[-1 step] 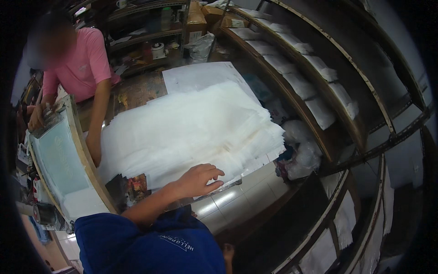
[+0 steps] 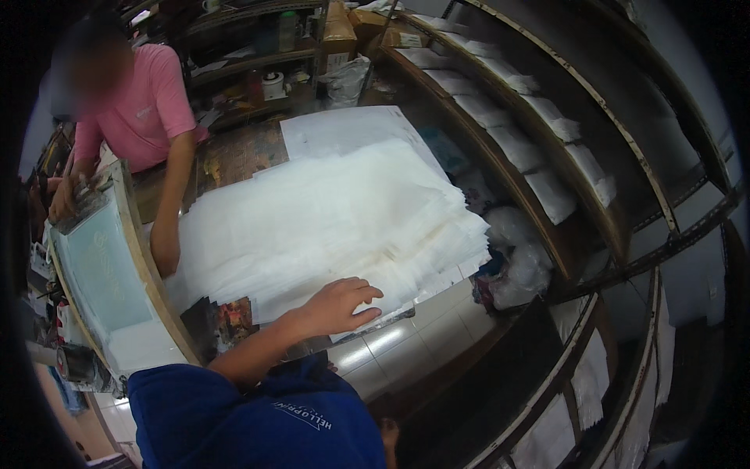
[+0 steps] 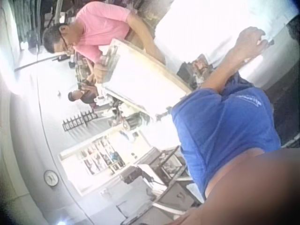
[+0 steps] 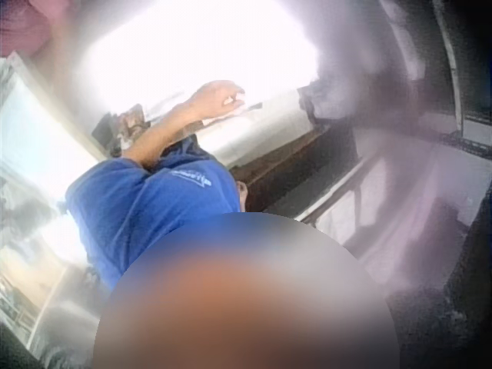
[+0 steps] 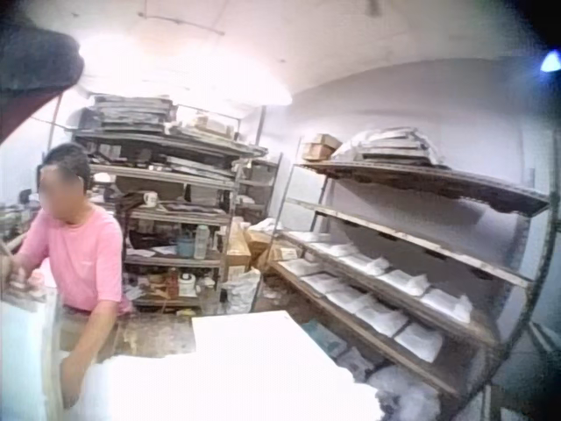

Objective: The person repeatedly picks up thin white plastic sheets from a table and places them onto a multi-tiered metal rack. The person handles the sheets one at a time, stacking them in neat piles on the rack shelves.

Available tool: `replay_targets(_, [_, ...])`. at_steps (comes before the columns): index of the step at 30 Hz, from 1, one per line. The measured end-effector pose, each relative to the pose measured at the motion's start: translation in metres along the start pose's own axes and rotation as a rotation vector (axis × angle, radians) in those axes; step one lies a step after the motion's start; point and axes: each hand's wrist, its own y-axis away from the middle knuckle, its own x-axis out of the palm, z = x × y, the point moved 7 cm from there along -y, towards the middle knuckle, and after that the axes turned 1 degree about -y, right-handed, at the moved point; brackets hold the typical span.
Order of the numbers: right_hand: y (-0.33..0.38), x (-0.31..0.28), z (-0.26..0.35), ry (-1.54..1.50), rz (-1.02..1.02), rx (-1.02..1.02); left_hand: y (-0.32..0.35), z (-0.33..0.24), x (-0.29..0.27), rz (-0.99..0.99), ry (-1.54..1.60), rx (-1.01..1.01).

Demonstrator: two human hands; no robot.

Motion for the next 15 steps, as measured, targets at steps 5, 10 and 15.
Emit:
replay_targets(5, [0.006, 0.002, 0.039, 0.244, 0.063, 0.068, 0.008, 0.030, -0.005, 0.104, -0.157, -0.093])
replay_targets(10, [0.021, -0.011, 0.051, 0.211, 0.071, 0.145, -0.001, 0.034, -0.039, -0.023, -0.221, -0.079])
replay_targets(15, [0.030, -0.022, 0.051, 0.077, 0.049, 0.154, -0.038, 0.046, -0.097, -0.257, -0.230, -0.200])
